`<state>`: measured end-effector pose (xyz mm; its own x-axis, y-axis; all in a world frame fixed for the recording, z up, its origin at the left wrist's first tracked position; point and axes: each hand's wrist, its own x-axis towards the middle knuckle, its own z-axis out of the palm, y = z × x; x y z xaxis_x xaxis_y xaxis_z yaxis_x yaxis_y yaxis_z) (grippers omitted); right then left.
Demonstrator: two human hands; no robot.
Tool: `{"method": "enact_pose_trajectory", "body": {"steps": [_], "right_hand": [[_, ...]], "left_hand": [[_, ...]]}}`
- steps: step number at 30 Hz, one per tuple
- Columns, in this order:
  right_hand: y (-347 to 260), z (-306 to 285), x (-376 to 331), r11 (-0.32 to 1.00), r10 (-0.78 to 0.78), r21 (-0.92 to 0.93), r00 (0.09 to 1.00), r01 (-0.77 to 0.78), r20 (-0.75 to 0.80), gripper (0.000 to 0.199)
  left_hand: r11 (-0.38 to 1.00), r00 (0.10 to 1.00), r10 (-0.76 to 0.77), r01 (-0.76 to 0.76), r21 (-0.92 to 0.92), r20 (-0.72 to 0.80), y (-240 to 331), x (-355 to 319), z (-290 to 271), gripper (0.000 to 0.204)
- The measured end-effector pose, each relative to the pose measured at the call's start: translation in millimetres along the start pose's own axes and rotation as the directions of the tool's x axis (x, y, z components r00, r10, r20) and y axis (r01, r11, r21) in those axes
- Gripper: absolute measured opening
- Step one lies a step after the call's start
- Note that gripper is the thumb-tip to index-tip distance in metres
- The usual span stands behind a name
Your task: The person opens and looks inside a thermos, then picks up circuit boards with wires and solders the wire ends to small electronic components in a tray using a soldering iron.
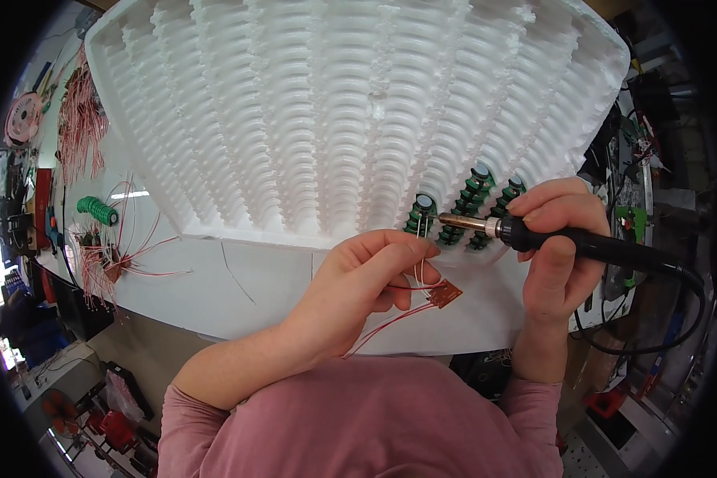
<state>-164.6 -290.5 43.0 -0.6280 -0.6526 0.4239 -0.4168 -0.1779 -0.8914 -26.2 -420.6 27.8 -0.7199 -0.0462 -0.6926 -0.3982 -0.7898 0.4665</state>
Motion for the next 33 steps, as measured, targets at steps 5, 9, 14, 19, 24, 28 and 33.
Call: {"method": "enact_pose_trajectory", "body": {"steps": [5, 9, 14, 19, 24, 28, 33], "right_hand": [[-0.6, -0.3, 0.3, 1.0, -0.003, 0.0, 1.0, 0.003, 0.013, 0.027], [-1.3, 0.3, 0.2, 1.0, -0.002, 0.007, 1.0, 0.002, 0.018, 0.026], [-1.6, -0.2, 0.6, 1.0, -0.006, 0.005, 0.999, 0.006, 0.032, 0.023], [-1.9, -0.6, 0.1, 1.0, -0.017, 0.0, 0.999, 0.017, 0.032, 0.022], [0.2, -3.0, 1.2, 0.999, -0.047, -0.006, 0.998, 0.047, 0.045, 0.02], [-0.9, -2.8, -0.1, 1.0, -0.02, -0.008, 0.999, 0.02, 0.028, 0.02], [1.8, -3.9, 0.1, 0.999, -0.051, 0.003, 0.999, 0.051, 0.017, 0.021]], "left_hand": [[1.0, 1.0, 0.0, 0.001, 0.01, -0.011, 0.0, -1.0, -0.1, 0.02], [1.0, 1.0, -0.003, 0.003, 0.012, -0.015, 0.6, -1.5, -0.3, 0.02], [1.0, 1.0, 0.001, -0.001, 0.018, -0.011, 1.3, -1.7, -0.3, 0.019], [1.0, 1.0, -0.001, 0.001, 0.014, -0.009, 1.8, -1.3, -0.2, 0.018], [1.0, 1.0, 0.001, -0.001, 0.013, -0.022, 3.1, -1.0, 2.1, 0.018], [1.0, 1.0, 0.001, -0.001, 0.013, -0.018, 3.0, -0.5, 2.2, 0.018], [1.0, 1.0, 0.0, 0.0, 0.015, -0.008, 3.1, 0.2, 2.0, 0.018]]}}
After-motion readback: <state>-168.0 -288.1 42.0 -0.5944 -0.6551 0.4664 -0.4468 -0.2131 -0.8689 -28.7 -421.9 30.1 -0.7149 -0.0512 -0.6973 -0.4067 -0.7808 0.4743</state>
